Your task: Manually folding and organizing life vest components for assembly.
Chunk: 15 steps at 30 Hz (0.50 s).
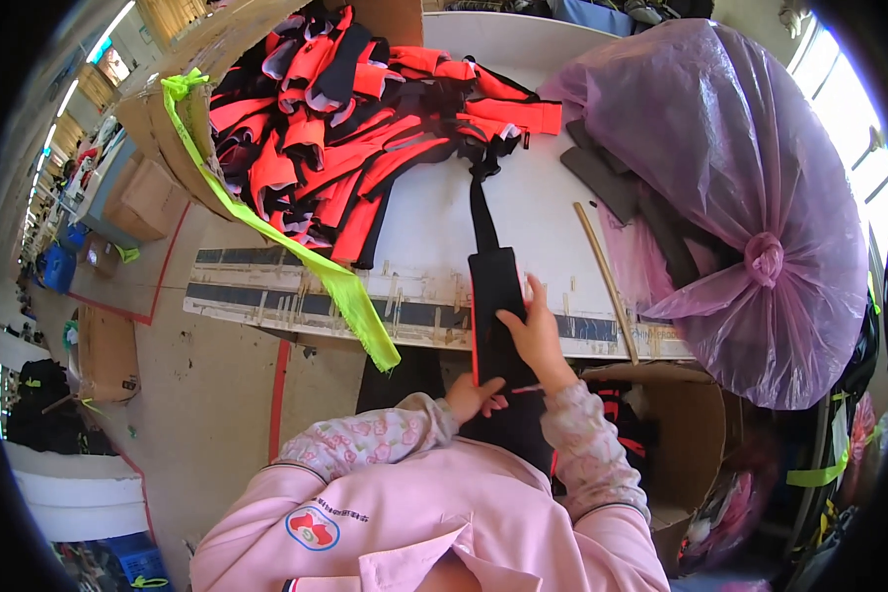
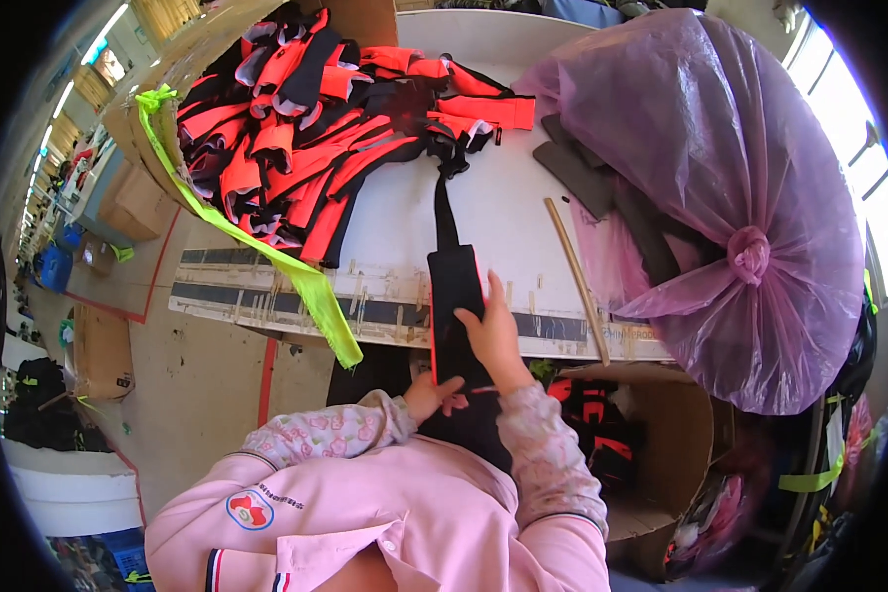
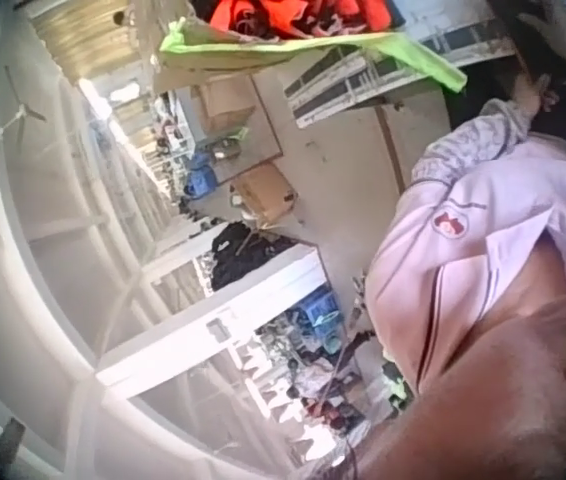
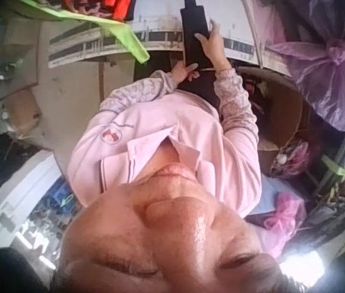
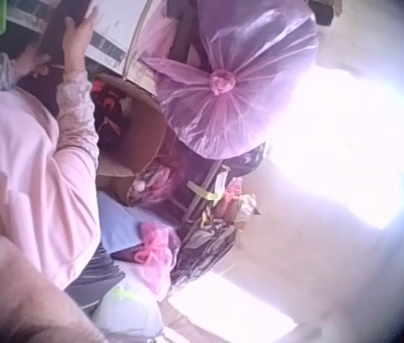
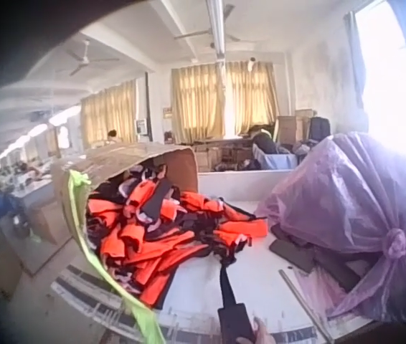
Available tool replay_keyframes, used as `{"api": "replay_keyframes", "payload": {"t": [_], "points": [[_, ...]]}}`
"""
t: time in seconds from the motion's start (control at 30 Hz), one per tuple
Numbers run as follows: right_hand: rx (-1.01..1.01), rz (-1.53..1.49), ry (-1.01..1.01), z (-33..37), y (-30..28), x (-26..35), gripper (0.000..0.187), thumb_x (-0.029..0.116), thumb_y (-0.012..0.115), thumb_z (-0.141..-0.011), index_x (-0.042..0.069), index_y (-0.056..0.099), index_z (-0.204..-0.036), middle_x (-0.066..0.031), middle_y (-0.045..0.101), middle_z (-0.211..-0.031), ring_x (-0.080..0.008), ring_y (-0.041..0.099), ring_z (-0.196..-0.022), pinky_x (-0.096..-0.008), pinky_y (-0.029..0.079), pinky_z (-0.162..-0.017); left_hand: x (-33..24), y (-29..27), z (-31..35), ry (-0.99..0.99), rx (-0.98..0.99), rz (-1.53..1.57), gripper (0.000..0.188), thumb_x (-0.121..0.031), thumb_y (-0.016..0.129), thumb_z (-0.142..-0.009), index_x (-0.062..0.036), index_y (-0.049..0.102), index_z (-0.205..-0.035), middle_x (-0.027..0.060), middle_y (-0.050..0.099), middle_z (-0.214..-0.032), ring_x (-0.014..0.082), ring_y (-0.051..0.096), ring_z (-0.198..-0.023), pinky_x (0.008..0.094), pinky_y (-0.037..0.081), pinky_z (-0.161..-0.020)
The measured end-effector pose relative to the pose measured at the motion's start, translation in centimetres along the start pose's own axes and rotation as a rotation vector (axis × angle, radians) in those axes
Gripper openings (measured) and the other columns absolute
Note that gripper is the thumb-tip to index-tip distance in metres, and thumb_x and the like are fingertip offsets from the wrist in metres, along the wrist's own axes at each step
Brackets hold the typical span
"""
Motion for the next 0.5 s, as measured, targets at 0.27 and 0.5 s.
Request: {"api": "replay_keyframes", "payload": {"t": [0.27, 0.5], "points": [[0.26, -0.421, 0.27, 13.5, -15.5, -3.9, 0.049, -0.008, 0.057, -0.072, -0.003, 0.05, -0.12, -0.0054, 0.059, -0.11, -0.0145, 0.055, -0.103, -0.0284, 0.041, -0.092, -11.5, 4.4, 3.3, 0.3, 0.617, -0.686, 0.03, -0.019, 0.066, -0.081, -0.0028, 0.061, -0.106, 0.007, 0.065, -0.097, 0.0141, 0.061, -0.089, 0.0279, 0.048, -0.081], [0.041, 0.474, 0.713, 28.5, -30.9, -19.7, 0.048, -0.007, 0.063, -0.067, 0.0, 0.055, -0.113, -0.0096, 0.063, -0.101, -0.0195, 0.059, -0.092, -0.0305, 0.046, -0.084, -32.3, -17.4, -3.2, 0.998, -0.836, -1.322, 0.038, -0.023, 0.068, -0.075, -0.0088, 0.055, -0.108, 0.0113, 0.055, -0.105, 0.031, 0.051, -0.1, 0.0405, 0.04, -0.089]]}}
Point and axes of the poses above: each hand's wrist, its own z-axis away from the middle knuckle, its own y-axis out of the palm, x = y × z, the point moved 10 cm from there along -z, towards the middle knuckle
